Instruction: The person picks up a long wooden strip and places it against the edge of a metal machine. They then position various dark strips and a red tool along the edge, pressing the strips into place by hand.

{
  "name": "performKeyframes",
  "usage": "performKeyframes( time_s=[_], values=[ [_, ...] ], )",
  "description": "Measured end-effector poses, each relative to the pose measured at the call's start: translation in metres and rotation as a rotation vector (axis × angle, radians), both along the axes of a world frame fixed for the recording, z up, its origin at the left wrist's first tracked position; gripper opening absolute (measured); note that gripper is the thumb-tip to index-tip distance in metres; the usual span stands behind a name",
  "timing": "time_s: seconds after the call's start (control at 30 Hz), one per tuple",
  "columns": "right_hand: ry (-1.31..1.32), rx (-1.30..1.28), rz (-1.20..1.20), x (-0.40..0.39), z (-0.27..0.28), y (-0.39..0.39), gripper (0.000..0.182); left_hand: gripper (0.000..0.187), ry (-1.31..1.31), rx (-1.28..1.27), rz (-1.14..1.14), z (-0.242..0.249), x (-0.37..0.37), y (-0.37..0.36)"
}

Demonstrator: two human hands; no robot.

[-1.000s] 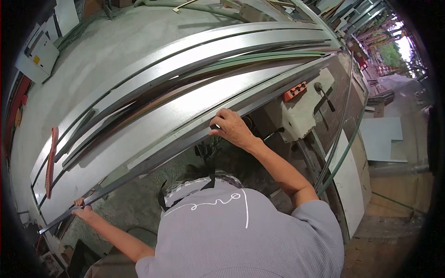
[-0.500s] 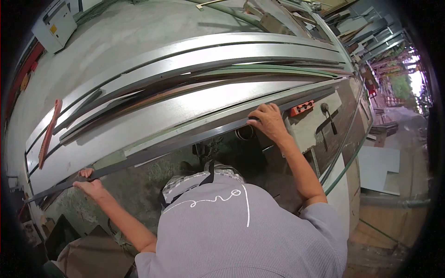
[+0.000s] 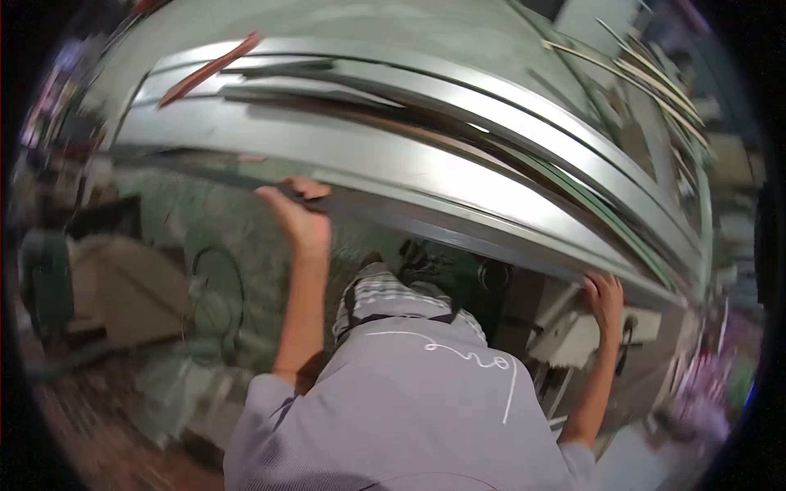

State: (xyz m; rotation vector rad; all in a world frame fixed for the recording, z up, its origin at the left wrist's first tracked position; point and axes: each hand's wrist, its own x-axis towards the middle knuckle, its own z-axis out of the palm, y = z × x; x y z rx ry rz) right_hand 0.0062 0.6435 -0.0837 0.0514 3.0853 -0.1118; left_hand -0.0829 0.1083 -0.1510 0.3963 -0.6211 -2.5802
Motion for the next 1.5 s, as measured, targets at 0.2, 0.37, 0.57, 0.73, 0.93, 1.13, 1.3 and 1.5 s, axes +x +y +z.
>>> performKeyframes(
  time_s=[0.2, 0.37, 0.57, 0.73, 0.93, 1.13, 1.3, 1.5],
  values=[
    [-0.050, -0.052, 0.095, -0.024, -0.020, 0.045, 0.025, 0.051, -0.073, 0.081, 0.043, -0.001, -0.006, 0.042],
    [-0.094, -0.018, 0.091, -0.036, -0.044, 0.081, 0.026, 0.047, -0.087, 0.106, 0.069, -0.022, -0.007, 0.078],
    [-0.335, 0.124, -0.039, -0.056, -0.024, 0.083, 0.025, 0.048, -0.070, 0.087, 0.067, -0.042, -0.007, 0.112],
    [-0.120, -0.187, 0.168, -0.078, -0.024, -0.001, 0.036, 0.055, -0.068, 0.056, 0.036, -0.044, -0.003, 0.119],
    [-0.151, -0.391, 0.484, -0.064, -0.017, -0.158, 0.055, 0.050, -0.060, 0.069, 0.022, -0.032, 0.006, 0.148],
    [-0.016, -0.303, 0.377, -0.051, -0.056, -0.156, 0.042, 0.053, -0.112, -0.057, -0.078, -0.029, 0.028, 0.144],
    [0.102, -0.323, 0.332, -0.057, -0.064, -0.151, 0.030, 0.063, -0.392, -0.257, -0.222, -0.019, 0.041, 0.092],
    [0.114, -0.337, 0.309, -0.055, -0.059, -0.160, 0.025, 0.073, -0.358, -0.305, 0.199, -0.049, 0.035, -0.142]
  ],
)
